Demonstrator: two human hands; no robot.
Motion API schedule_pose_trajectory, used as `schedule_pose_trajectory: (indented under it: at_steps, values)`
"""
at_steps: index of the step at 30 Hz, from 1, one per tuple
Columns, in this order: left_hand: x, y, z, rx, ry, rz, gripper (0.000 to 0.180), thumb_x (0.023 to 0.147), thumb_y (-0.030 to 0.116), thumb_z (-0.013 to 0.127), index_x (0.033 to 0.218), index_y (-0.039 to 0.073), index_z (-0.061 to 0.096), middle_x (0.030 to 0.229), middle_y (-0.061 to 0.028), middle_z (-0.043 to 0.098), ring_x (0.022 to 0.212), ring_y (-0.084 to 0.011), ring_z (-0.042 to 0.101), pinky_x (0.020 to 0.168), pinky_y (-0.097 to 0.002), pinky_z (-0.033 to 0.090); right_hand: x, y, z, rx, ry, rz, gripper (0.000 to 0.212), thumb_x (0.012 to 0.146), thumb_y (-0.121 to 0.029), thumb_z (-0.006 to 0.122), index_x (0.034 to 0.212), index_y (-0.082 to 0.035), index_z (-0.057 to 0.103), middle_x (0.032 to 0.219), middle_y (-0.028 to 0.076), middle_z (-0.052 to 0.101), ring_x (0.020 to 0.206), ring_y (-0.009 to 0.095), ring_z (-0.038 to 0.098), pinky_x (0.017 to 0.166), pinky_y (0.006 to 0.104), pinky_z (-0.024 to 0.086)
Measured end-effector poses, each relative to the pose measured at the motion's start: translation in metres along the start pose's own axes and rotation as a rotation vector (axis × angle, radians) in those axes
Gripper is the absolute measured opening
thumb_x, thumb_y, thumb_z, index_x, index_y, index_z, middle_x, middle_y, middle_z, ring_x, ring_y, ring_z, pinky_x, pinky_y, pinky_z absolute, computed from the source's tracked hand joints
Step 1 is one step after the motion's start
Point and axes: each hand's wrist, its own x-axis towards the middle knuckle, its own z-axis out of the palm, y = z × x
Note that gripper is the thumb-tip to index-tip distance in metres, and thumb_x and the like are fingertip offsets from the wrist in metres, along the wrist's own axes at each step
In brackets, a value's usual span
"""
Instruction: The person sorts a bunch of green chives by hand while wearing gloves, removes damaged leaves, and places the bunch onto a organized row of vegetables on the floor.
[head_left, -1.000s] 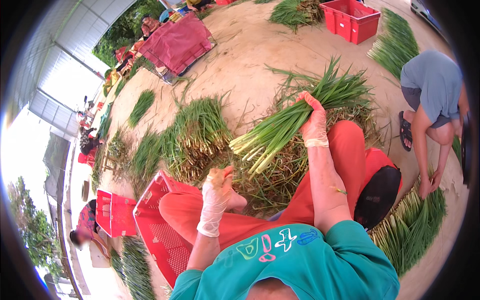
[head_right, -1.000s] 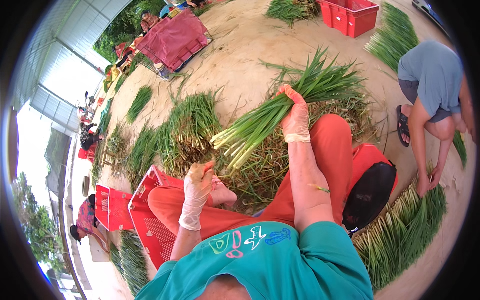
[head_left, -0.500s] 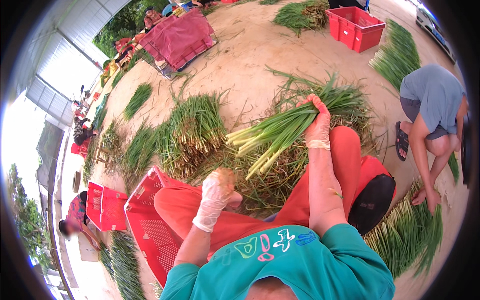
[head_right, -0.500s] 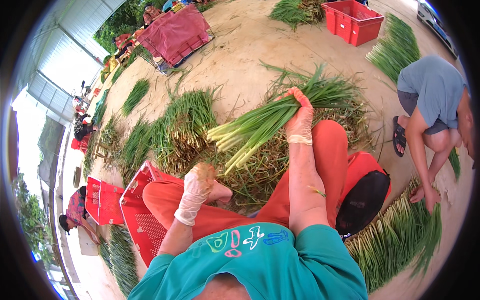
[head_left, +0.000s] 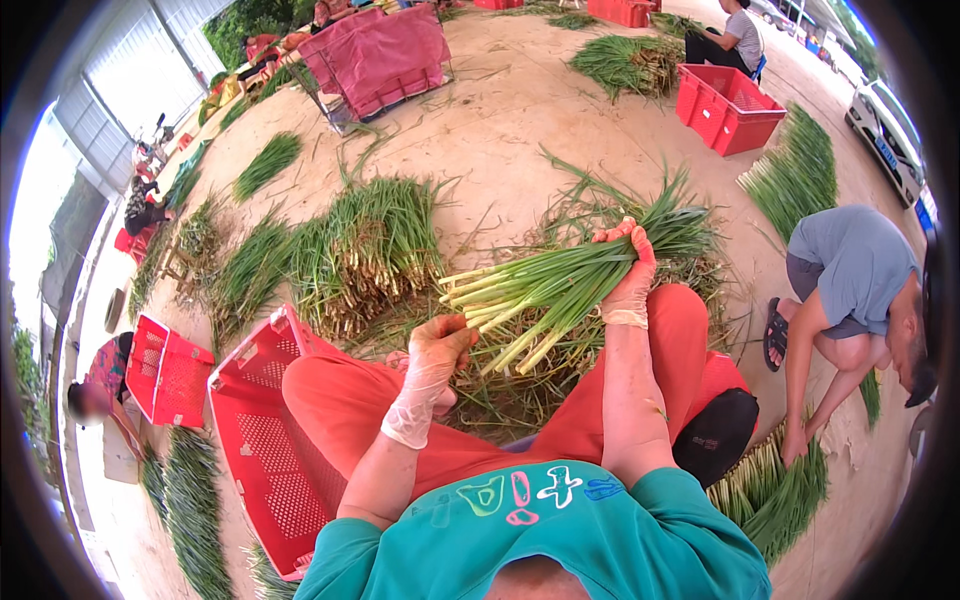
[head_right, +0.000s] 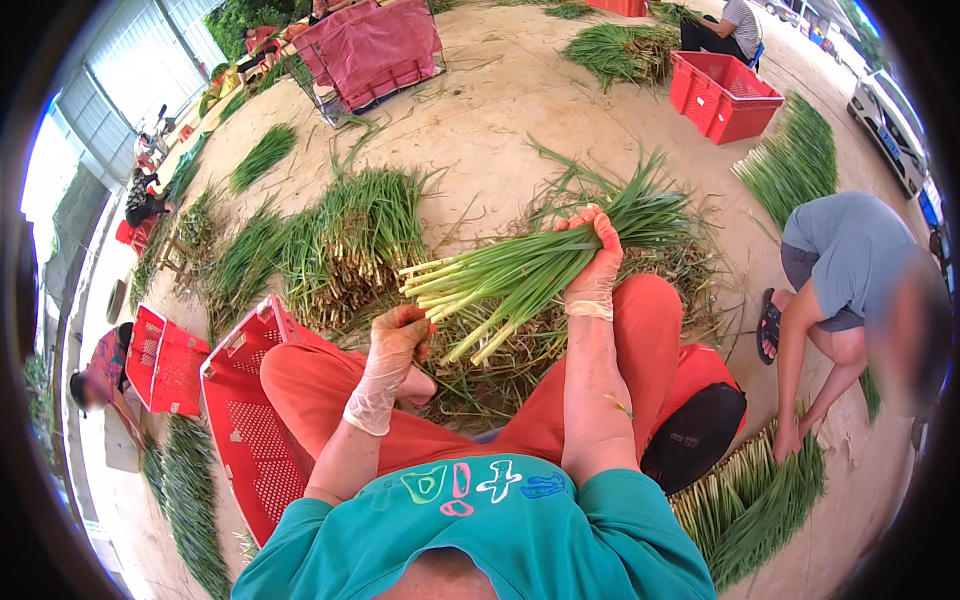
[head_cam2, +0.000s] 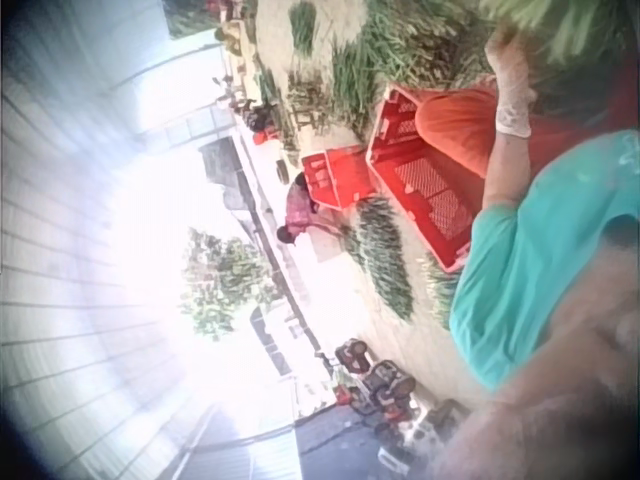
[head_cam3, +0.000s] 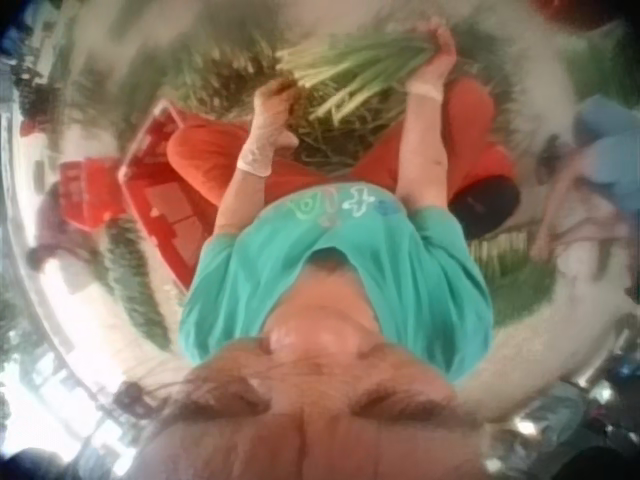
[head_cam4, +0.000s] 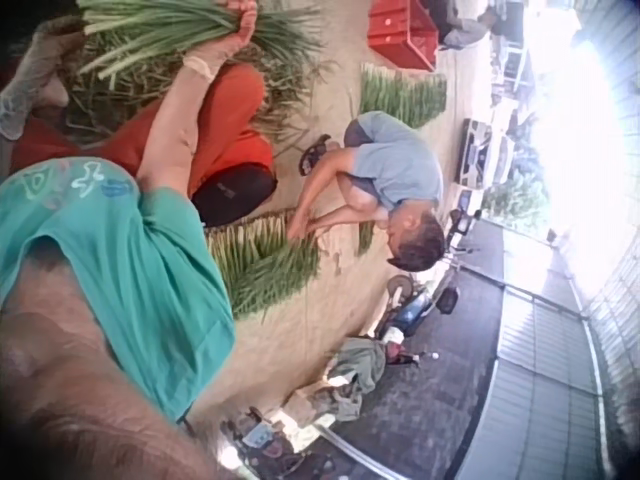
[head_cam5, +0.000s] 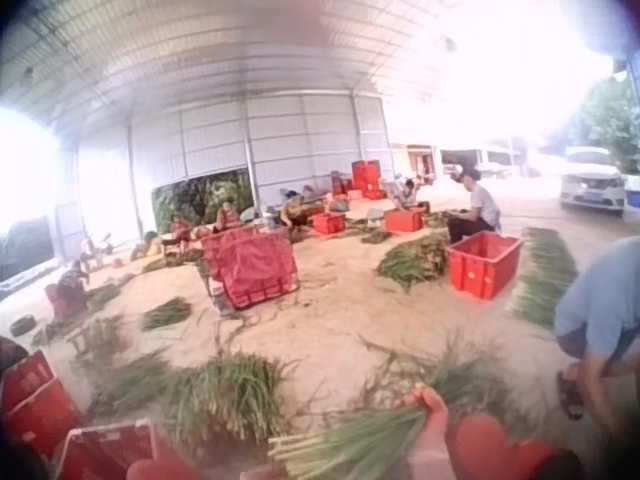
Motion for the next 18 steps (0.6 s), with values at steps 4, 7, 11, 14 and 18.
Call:
schedule_pose_trajectory:
  at_steps: [4, 7, 11, 14, 18]
  values:
    - [0.014, -0.018, -0.051, 0.114, 0.09, -0.022, 0.018, 0.09, 0.0, 0.064, 0.109, 0.001, 0.066, 0.085, -0.0033, 0.069, 0.058, -0.0061, 0.054, 0.049, -0.0205, 0.044, 0.005, -0.006, 0.004, -0.015, 0.09, -0.01, 0.017, 0.088, -0.017, 0.067, 0.1, -0.007, 0.06, 0.082, 0.0, 0.06, 0.077, 0.018, 0.057, 0.087, 0.0397, 0.05]
    - [0.007, -0.013, -0.03, -0.04, -0.058, -0.04, 0.026, 0.091, 0.002, 0.065, 0.116, 0.003, 0.063, 0.093, -0.0028, 0.069, 0.072, -0.0064, 0.059, 0.059, -0.0204, 0.049, 0.0, 0.003, 0.0, -0.061, 0.107, 0.053, 0.016, 0.09, -0.019, 0.068, 0.095, -0.007, 0.06, 0.083, 0.0, 0.061, 0.077, 0.017, 0.058, 0.087, 0.0384, 0.051]
    - [-0.007, 0.002, 0.018, -0.509, -0.444, -0.114, 0.034, 0.089, 0.017, 0.074, 0.118, 0.007, 0.061, 0.095, -0.0048, 0.069, 0.082, -0.0149, 0.068, 0.066, -0.0299, 0.058, -0.004, 0.028, 0.003, 0.107, 0.11, 0.144, 0.014, 0.089, -0.018, 0.066, 0.092, -0.006, 0.061, 0.081, 0.005, 0.06, 0.078, 0.024, 0.057, 0.086, 0.0408, 0.051]
    - [0.007, -0.015, 0.027, -0.692, -0.425, -0.167, 0.022, 0.094, 0.016, 0.068, 0.114, 0.009, 0.061, 0.09, -0.0078, 0.068, 0.07, -0.0134, 0.064, 0.064, -0.0315, 0.059, -0.008, 0.039, 0.016, 0.033, 0.004, 0.13, 0.015, 0.087, -0.017, 0.066, 0.093, -0.005, 0.06, 0.081, 0.004, 0.06, 0.075, 0.022, 0.056, 0.083, 0.0413, 0.05]
    - [-0.003, -0.015, 0.008, -0.522, -0.111, -0.132, 0.005, 0.095, 0.006, 0.056, 0.1, 0.007, 0.057, 0.087, -0.0119, 0.063, 0.062, -0.0162, 0.056, 0.054, -0.0328, 0.043, -0.008, 0.032, 0.017, 0.092, -0.032, 0.084, 0.018, 0.084, -0.017, 0.068, 0.096, -0.007, 0.06, 0.082, 0.001, 0.06, 0.074, 0.019, 0.057, 0.081, 0.0402, 0.049]
